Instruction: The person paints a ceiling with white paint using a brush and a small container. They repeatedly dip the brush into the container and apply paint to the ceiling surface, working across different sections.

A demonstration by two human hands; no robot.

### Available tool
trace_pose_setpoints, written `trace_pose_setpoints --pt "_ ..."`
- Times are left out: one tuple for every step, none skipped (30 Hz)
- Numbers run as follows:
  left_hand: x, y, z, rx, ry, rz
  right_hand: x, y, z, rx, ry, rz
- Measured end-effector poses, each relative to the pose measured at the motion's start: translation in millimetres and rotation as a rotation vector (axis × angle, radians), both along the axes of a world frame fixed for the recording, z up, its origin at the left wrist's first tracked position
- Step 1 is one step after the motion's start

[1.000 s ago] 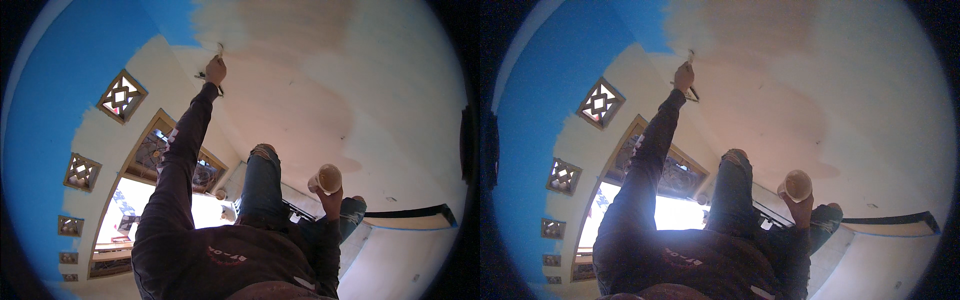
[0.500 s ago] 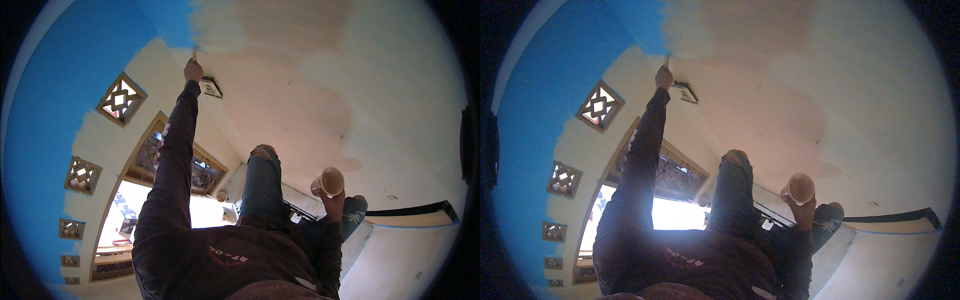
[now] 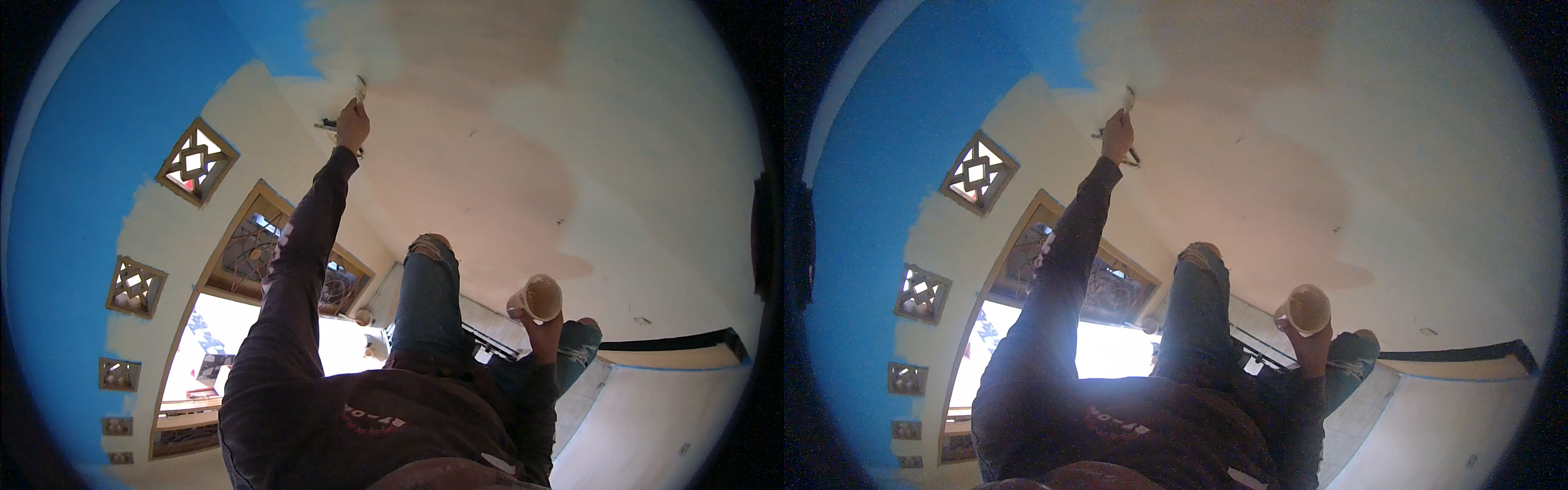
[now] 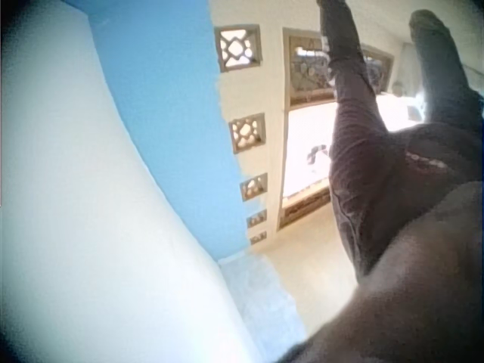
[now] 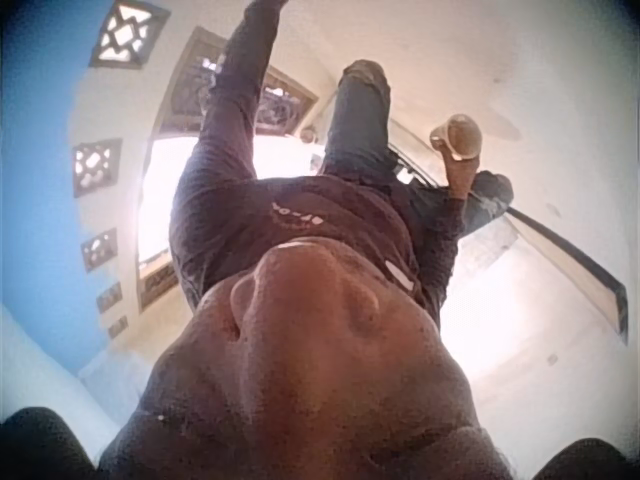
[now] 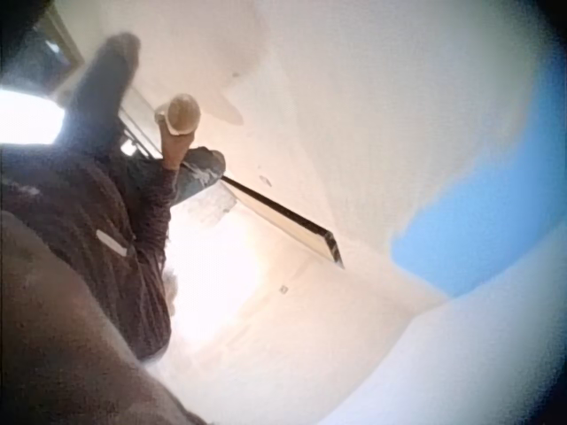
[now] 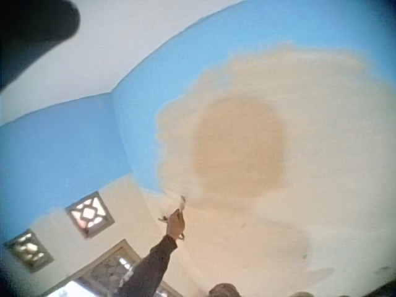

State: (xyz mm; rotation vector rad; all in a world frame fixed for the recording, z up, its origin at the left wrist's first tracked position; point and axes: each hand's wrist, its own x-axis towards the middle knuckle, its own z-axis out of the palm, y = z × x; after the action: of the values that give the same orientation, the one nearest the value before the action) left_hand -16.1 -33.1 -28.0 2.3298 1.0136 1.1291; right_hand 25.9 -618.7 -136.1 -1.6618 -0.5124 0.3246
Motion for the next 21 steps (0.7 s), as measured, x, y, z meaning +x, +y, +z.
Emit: trace_pose_setpoints --pt "-5 -16 4 -0.055 -0.014 -0.036 0 -1 0 0.005 0.004 -0.004" --pt "-11 -24 4 -0.088 -0.046 -0.034 0 -3 -1 0.011 0.008 -0.008" --pt "-22 -8 0 -0.063 -0.061 -0.006 0 -1 -2 0.024 0.012 0.0" --pt "-34 9 -4 -0.039 -0.076 0.017 1 1 -1 0.03 0.034 0.007" --pt "-37 12 -3 -0.021 -0.089 0.03 1 1 -1 0.031 0.057 0.002" --pt "-37 9 8 -0.089 -0.071 0.093 0 0 0 0.031 0.08 -0.005" --pt "-31 21 4 -0.037 -0.041 0.132 -1 -3 -1 0.022 0.073 -0.019" --pt "-40 53 5 0.033 -0.017 0.204 0 2 0 0.03 0.063 0.002" --pt "-41 75 7 0.095 0.01 0.266 1 3 -1 0.029 0.053 0.011" --pt "-35 83 9 0.003 0.024 0.267 1 2 -3 0.026 0.045 0.016" --pt "-30 91 11 0.006 0.052 0.234 1 3 -4 0.024 0.037 0.028" --pt "-27 96 11 0.01 0.082 0.203 1 3 -4 0.023 0.03 0.043" --pt "-28 102 11 0.015 0.111 0.175 0 6 -4 0.034 0.038 0.051" --pt "-19 94 8 0.007 0.062 0.172 -1 6 -1 0.037 0.045 0.047" --pt "-4 77 6 -0.002 0.011 0.168 -1 6 1 0.039 0.051 0.041" --pt "9 57 4 -0.011 -0.039 0.163 -1 4 0 0.018 0.038 0.028" --pt "17 39 3 0.027 -0.022 0.156 0 2 -2 -0.002 0.026 0.019" --pt "26 19 2 0.065 -0.006 0.147 0 0 -4 -0.021 0.014 0.011" --pt "33 -1 1 0.1 0.01 0.139 1 -1 -6 -0.027 0.015 0.002" --pt "34 -18 0 0.107 -0.02 0.112 3 0 -9 -0.03 0.015 0.006" --pt "36 -36 -2 0.114 -0.048 0.081 3 0 -11 -0.032 0.017 0.006"
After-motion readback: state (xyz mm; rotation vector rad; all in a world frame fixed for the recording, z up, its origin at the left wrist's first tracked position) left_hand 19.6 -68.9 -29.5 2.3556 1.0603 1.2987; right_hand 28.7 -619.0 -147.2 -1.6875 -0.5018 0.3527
